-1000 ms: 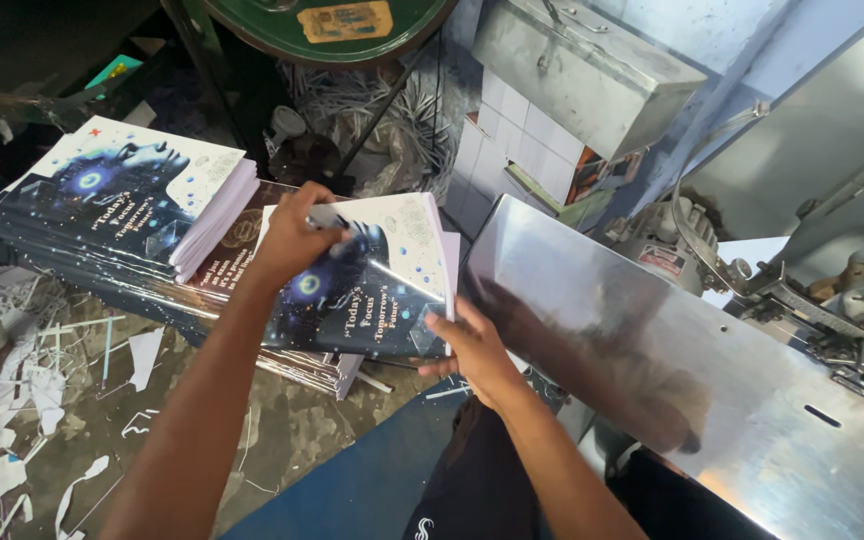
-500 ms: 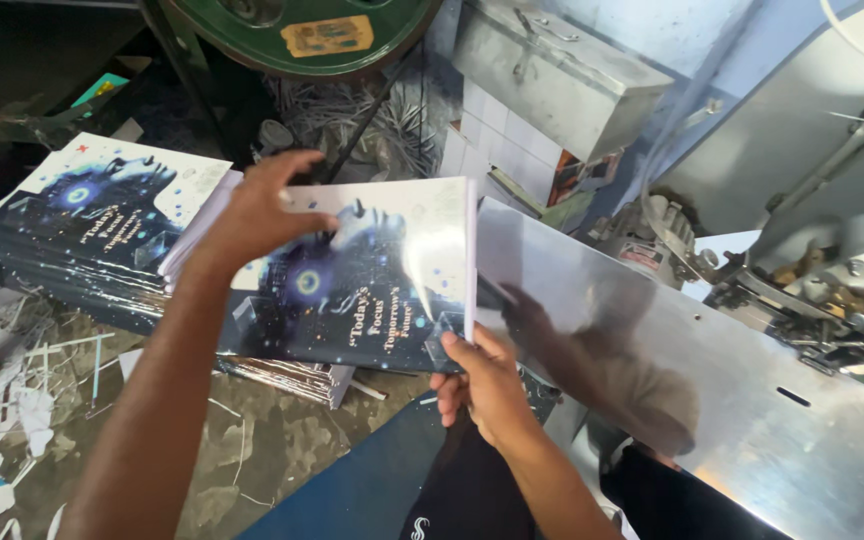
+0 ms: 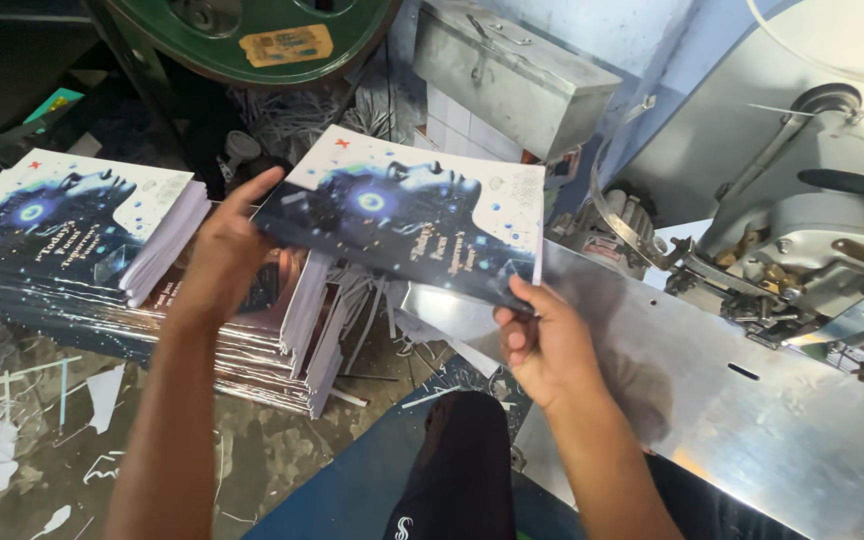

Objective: The person repeatedly picks up a book from a stack, places it into a binding machine, operates the machine to bind the book, and then sets the finished book aside. The process is repeated for multiple books.

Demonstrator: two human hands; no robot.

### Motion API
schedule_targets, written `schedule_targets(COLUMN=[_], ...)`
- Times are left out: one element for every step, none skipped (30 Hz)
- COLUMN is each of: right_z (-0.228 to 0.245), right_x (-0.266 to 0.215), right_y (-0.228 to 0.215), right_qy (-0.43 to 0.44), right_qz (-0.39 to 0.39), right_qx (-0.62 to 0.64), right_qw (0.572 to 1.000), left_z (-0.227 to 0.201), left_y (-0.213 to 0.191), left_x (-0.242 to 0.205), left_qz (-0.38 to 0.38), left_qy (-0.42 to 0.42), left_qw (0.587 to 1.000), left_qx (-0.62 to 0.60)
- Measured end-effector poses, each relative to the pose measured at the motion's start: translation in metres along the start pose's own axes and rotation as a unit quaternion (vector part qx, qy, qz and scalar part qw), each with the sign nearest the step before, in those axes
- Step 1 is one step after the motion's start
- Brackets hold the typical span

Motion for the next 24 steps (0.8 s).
schedule_targets(right_z=[0.003, 0.007, 0.009, 0.012, 0.016, 0.020, 0.024, 0.028, 0.032, 0.035, 0.039, 0.043, 0.045, 0.048, 0.050, 0.050, 0.050, 0.050, 0.049, 0.048, 0.046, 0.044, 0.041, 0.039], right_x=[0.004, 0.007, 0.009, 0.011, 0.011, 0.011, 0.013, 0.014, 0.015, 0.016, 0.018, 0.020, 0.023, 0.027, 0.031, 0.036, 0.042, 0.048, 0.053, 0.057, 0.061, 0.065, 0.068, 0.069], right_y=[-0.004, -0.008, -0.012, -0.014, -0.018, -0.021, -0.023, -0.025, -0.026, -0.028, -0.030, -0.032, -0.035, -0.040, -0.045, -0.050, -0.055, -0.062, -0.068, -0.076, -0.084, -0.091, -0.097, -0.103], right_qy=[0.013, 0.026, 0.038, 0.038, 0.037, 0.037, 0.033, 0.028, 0.025, 0.022, 0.018, 0.014, 0.017, 0.019, 0.021, 0.032, 0.044, 0.057, 0.061, 0.065, 0.070, 0.067, 0.065, 0.062], right_qz=[-0.007, -0.015, -0.023, -0.020, -0.019, -0.018, -0.019, -0.020, -0.020, -0.025, -0.028, -0.032, -0.046, -0.060, -0.075, -0.084, -0.093, -0.102, -0.107, -0.113, -0.120, -0.121, -0.122, -0.123], right_qx=[0.019, 0.039, 0.058, 0.065, 0.071, 0.077, 0.077, 0.076, 0.076, 0.072, 0.067, 0.062, 0.052, 0.042, 0.032, 0.031, 0.031, 0.031, 0.022, 0.014, 0.005, -0.007, -0.019, -0.032], right_qw=[1.000, 0.999, 0.997, 0.997, 0.997, 0.996, 0.996, 0.996, 0.997, 0.997, 0.997, 0.997, 0.997, 0.997, 0.996, 0.995, 0.994, 0.993, 0.992, 0.991, 0.990, 0.990, 0.990, 0.990], left_z=[-0.001, -0.003, -0.004, -0.008, -0.012, -0.015, -0.014, -0.013, -0.011, -0.009, -0.006, -0.002, 0.003, 0.010, 0.018, 0.028, 0.038, 0.049, 0.057, 0.066, 0.077, 0.090, 0.102, 0.113], left_y=[0.005, 0.010, 0.017, 0.028, 0.039, 0.050, 0.056, 0.060, 0.063, 0.068, 0.074, 0.079, 0.083, 0.087, 0.091, 0.096, 0.100, 0.103, 0.106, 0.112, 0.118, 0.121, 0.124, 0.126], left_x=[0.001, 0.002, 0.004, 0.007, 0.013, 0.019, 0.026, 0.033, 0.039, 0.047, 0.057, 0.066, 0.075, 0.084, 0.092, 0.101, 0.109, 0.117, 0.124, 0.131, 0.135, 0.139, 0.142, 0.145], left_qz=[0.006, 0.012, 0.019, 0.044, 0.071, 0.097, 0.087, 0.078, 0.068, 0.075, 0.082, 0.089, 0.096, 0.102, 0.109, 0.115, 0.120, 0.126, 0.135, 0.145, 0.154, 0.146, 0.139, 0.131], left_qy=[0.012, 0.024, 0.035, 0.060, 0.083, 0.106, 0.102, 0.098, 0.093, 0.089, 0.086, 0.083, 0.067, 0.050, 0.033, 0.014, -0.006, -0.026, -0.015, -0.003, 0.007, 0.004, 0.002, -0.001], left_qw=[0.999, 0.996, 0.992, 0.995, 0.994, 0.987, 0.989, 0.991, 0.992, 0.992, 0.992, 0.992, 0.992, 0.993, 0.993, 0.992, 0.992, 0.990, 0.989, 0.988, 0.986, 0.988, 0.989, 0.991], left_qx=[0.040, 0.081, 0.120, 0.059, -0.004, -0.067, -0.060, -0.052, -0.044, -0.043, -0.043, -0.042, -0.039, -0.035, -0.033, -0.040, -0.047, -0.053, -0.054, -0.055, -0.058, -0.051, -0.044, -0.038])
Point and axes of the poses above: each hand's wrist, its own x-axis towards the middle knuckle, its own y-axis out of the palm, z = x × y, the point moved 7 cm from there along x, towards the middle knuckle, and after that the axes turned 3 degrees about -x, right-handed, at the moved point
